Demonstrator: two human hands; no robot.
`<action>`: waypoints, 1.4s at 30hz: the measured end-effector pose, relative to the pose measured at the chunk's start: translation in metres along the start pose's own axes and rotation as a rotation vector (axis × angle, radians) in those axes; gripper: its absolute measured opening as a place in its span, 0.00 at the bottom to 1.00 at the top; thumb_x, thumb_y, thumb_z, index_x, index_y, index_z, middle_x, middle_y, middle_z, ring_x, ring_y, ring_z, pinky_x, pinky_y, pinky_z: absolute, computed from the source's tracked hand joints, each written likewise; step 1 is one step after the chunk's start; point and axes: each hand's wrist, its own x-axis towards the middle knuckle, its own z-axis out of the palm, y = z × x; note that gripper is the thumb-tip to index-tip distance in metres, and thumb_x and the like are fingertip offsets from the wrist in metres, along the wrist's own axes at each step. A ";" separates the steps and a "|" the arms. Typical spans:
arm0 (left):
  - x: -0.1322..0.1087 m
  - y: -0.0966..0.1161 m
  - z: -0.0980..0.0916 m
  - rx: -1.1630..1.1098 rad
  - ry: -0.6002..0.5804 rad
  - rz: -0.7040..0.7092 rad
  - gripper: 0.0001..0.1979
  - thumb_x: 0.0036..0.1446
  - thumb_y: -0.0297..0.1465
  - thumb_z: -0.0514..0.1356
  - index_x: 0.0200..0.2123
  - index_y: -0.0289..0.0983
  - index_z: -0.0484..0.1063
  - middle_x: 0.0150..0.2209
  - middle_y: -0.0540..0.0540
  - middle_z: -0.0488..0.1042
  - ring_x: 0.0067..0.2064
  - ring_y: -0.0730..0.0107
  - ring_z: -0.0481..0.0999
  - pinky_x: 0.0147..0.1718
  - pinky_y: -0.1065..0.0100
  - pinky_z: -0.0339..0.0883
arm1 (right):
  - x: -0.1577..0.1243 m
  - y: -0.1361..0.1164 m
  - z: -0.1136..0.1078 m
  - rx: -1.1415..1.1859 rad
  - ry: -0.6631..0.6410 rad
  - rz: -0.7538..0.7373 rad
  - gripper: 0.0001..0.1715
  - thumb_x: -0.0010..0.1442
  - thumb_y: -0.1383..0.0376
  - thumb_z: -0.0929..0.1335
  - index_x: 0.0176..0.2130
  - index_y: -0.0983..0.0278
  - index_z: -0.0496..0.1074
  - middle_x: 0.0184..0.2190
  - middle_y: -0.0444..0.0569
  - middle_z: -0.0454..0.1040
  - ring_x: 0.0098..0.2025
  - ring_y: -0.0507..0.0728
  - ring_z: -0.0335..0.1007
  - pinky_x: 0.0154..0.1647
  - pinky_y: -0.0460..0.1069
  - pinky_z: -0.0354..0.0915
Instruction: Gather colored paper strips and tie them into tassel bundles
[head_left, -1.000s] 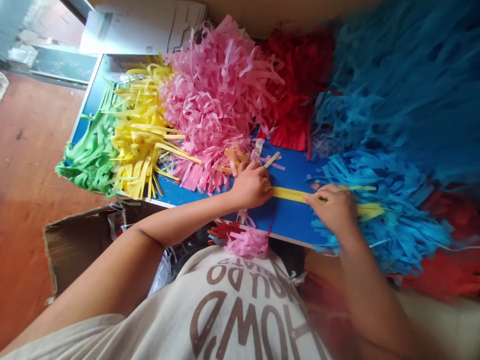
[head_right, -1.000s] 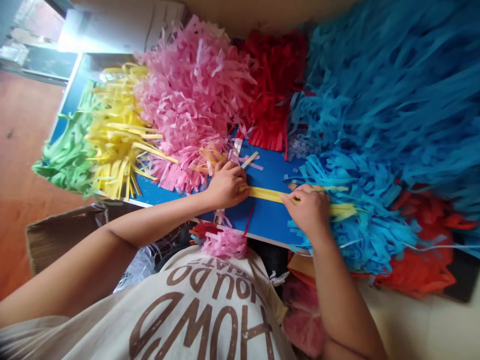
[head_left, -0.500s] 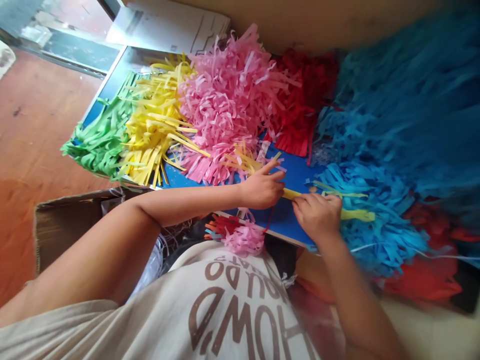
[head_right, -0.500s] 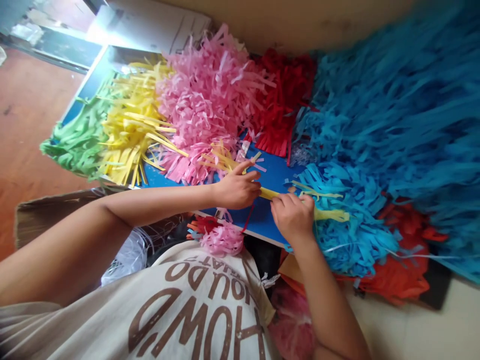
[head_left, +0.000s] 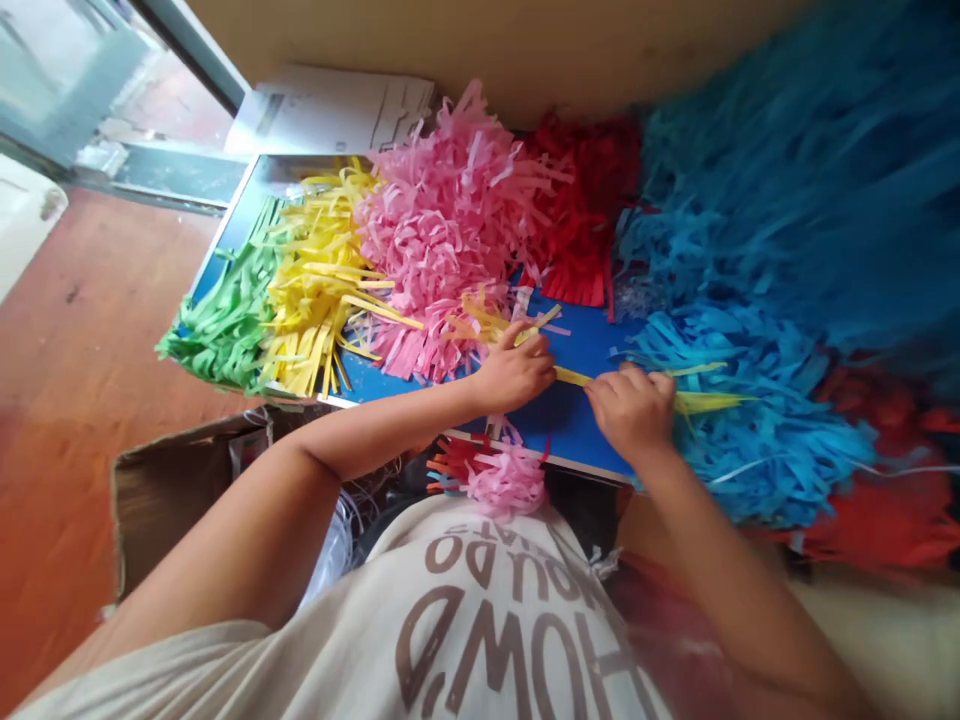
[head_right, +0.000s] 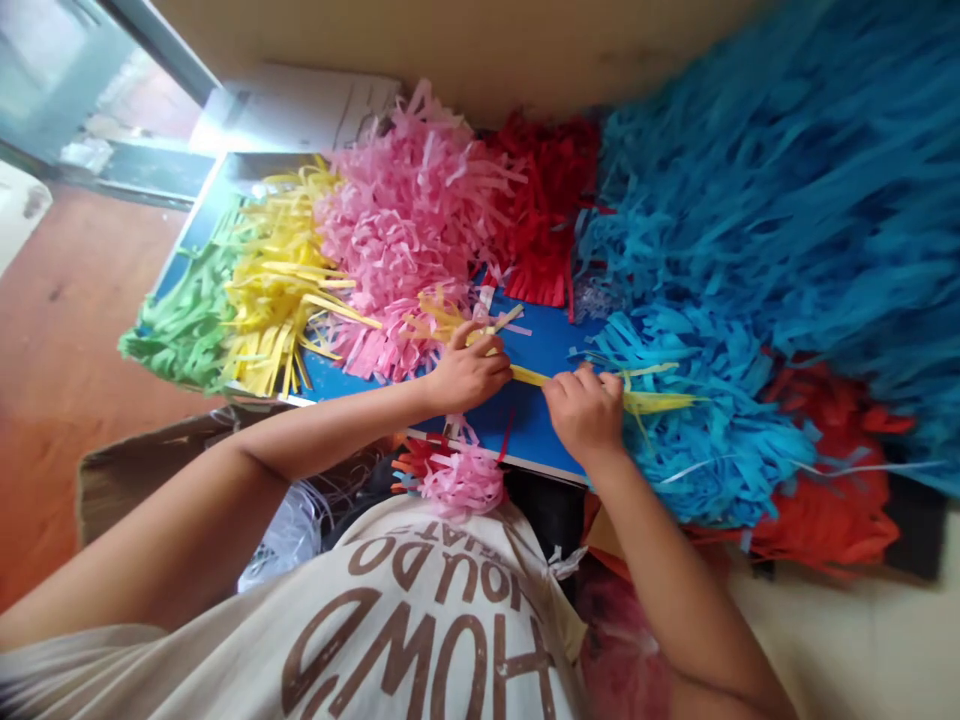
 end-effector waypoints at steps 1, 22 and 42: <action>-0.004 -0.003 -0.001 -0.018 0.002 -0.021 0.16 0.69 0.30 0.50 0.36 0.42 0.78 0.36 0.47 0.78 0.51 0.59 0.71 0.62 0.43 0.49 | -0.006 0.006 0.002 0.035 0.024 0.020 0.13 0.68 0.65 0.65 0.34 0.61 0.76 0.33 0.48 0.79 0.38 0.58 0.65 0.44 0.56 0.48; 0.008 -0.015 -0.007 -0.172 -0.074 -0.241 0.06 0.60 0.34 0.60 0.34 0.39 0.77 0.36 0.44 0.77 0.44 0.56 0.70 0.49 0.52 0.59 | -0.003 0.031 0.006 0.223 -0.049 0.392 0.09 0.57 0.61 0.72 0.26 0.60 0.74 0.33 0.46 0.77 0.37 0.58 0.66 0.37 0.53 0.50; 0.022 -0.010 0.007 0.155 0.046 0.212 0.15 0.68 0.30 0.50 0.35 0.39 0.76 0.35 0.46 0.78 0.43 0.60 0.73 0.54 0.49 0.56 | 0.016 0.023 -0.004 0.072 -0.027 -0.099 0.09 0.63 0.63 0.69 0.32 0.62 0.78 0.34 0.48 0.80 0.40 0.58 0.65 0.46 0.56 0.47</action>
